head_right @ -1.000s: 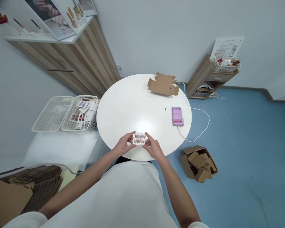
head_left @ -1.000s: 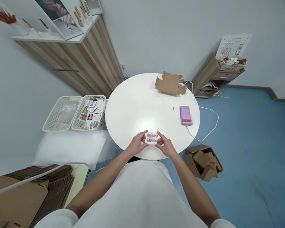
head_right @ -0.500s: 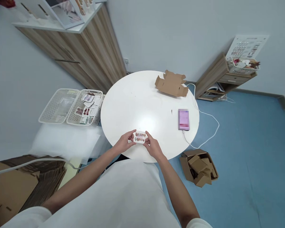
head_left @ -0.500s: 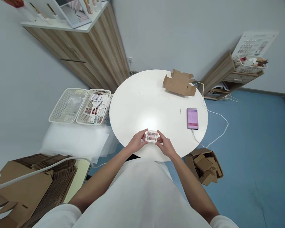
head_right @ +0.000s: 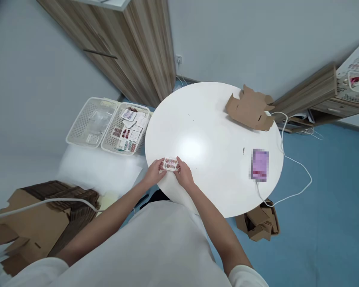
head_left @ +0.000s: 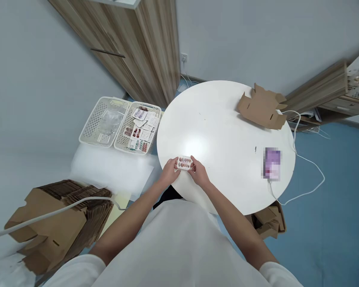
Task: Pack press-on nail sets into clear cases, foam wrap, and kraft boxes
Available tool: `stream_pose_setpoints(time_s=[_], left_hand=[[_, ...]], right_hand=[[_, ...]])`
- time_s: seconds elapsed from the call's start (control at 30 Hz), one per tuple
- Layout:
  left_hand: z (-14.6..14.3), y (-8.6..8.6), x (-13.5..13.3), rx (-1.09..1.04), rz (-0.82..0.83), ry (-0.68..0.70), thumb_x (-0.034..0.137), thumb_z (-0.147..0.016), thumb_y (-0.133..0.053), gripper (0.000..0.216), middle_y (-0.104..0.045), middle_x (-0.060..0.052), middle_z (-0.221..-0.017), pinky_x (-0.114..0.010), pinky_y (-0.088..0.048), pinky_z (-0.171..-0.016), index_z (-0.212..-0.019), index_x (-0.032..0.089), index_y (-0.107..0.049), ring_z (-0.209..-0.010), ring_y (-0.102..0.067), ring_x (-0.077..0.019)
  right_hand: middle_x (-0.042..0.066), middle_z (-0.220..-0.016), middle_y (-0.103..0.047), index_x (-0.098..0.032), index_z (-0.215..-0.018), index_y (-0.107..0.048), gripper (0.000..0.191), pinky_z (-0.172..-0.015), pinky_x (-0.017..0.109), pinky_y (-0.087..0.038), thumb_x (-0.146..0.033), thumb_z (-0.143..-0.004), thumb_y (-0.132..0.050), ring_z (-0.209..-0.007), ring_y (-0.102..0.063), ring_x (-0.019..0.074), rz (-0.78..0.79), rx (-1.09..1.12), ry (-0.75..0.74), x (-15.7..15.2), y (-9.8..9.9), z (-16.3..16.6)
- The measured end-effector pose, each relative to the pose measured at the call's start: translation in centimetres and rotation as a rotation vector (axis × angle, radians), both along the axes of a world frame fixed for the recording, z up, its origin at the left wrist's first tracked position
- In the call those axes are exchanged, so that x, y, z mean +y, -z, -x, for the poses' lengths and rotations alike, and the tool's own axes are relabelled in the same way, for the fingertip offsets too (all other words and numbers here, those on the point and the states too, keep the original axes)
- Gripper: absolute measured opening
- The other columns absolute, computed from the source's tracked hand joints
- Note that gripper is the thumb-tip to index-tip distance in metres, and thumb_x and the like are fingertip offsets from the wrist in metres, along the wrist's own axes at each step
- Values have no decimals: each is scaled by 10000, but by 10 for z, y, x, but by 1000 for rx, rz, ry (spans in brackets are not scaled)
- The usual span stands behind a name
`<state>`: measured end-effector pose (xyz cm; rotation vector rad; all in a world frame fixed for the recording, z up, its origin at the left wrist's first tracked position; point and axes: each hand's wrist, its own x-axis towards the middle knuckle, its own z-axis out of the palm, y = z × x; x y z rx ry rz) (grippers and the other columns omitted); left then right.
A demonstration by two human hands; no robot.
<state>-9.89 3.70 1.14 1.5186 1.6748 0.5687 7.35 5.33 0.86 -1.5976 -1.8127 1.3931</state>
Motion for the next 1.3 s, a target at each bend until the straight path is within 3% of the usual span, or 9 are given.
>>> stream_pose_setpoints(time_s=[0.2, 0.37, 0.47, 0.57, 0.77, 1.07, 1.3], left_hand=[[42, 18, 16, 48, 108, -23, 119, -682, -520, 545, -493, -78, -972, -380, -438, -800, -1214, 158, -409, -840, -523, -195], [51, 22, 19, -27, 144, -21, 173, -690, -542, 562, -508, -89, -1004, -389, -430, -813, -1231, 161, -390, -888, -515, -209], [52, 20, 16, -112, 193, -118, 215, -694, -562, 601, -492, -109, -1091, -392, -432, -820, -1256, 165, -357, -944, -511, -211], [51, 19, 10, -268, 259, -195, 198, -685, -572, 639, -465, -119, -1184, -391, -414, -873, -1276, 179, -327, -1039, -491, -213], [52, 23, 9, -463, 292, -204, 125, -665, -558, 767, -400, -124, -1304, -417, -323, -988, -1337, 204, -198, -1174, -418, -207], [76, 27, 54, -496, 243, -177, 90, -646, -549, 868, -394, -115, -1335, -431, -295, -1006, -1374, 216, -93, -1209, -389, -223], [83, 28, 68, -522, 238, -154, 104, -676, -544, 863, -354, -122, -1363, -418, -284, -1014, -1379, 218, -57, -1222, -372, -209]], right_hand=[[60, -949, -516, -269, -1361, -210, 701, -660, 291, -420, -122, -733, -484, -781, -506, 177, 16, -185, -87, 23, 22, 53], [72, -937, -530, -275, -1334, -281, 626, -616, 287, -414, -144, -753, -474, -769, -517, 191, 39, -284, -69, 24, 28, 60], [69, -982, -526, -260, -1326, -292, 620, -682, 315, -450, -171, -746, -489, -796, -523, 180, 66, -219, 21, 16, 25, 57], [72, -1089, -507, -245, -1308, -310, 607, -777, 347, -468, -210, -734, -506, -890, -526, 173, 121, -84, 203, 4, 21, 57], [88, -1193, -496, -227, -1276, -337, 592, -869, 344, -449, -203, -712, -515, -1039, -511, 168, 253, 100, 418, -3, 17, 76], [86, -1248, -474, -249, -1269, -335, 611, -907, 362, -421, -210, -701, -556, -1109, -484, 179, 241, 188, 436, 28, 20, 99], [64, -1279, -448, -264, -1259, -351, 615, -893, 356, -421, -238, -688, -577, -1112, -467, 184, 185, 143, 403, 40, 19, 107]])
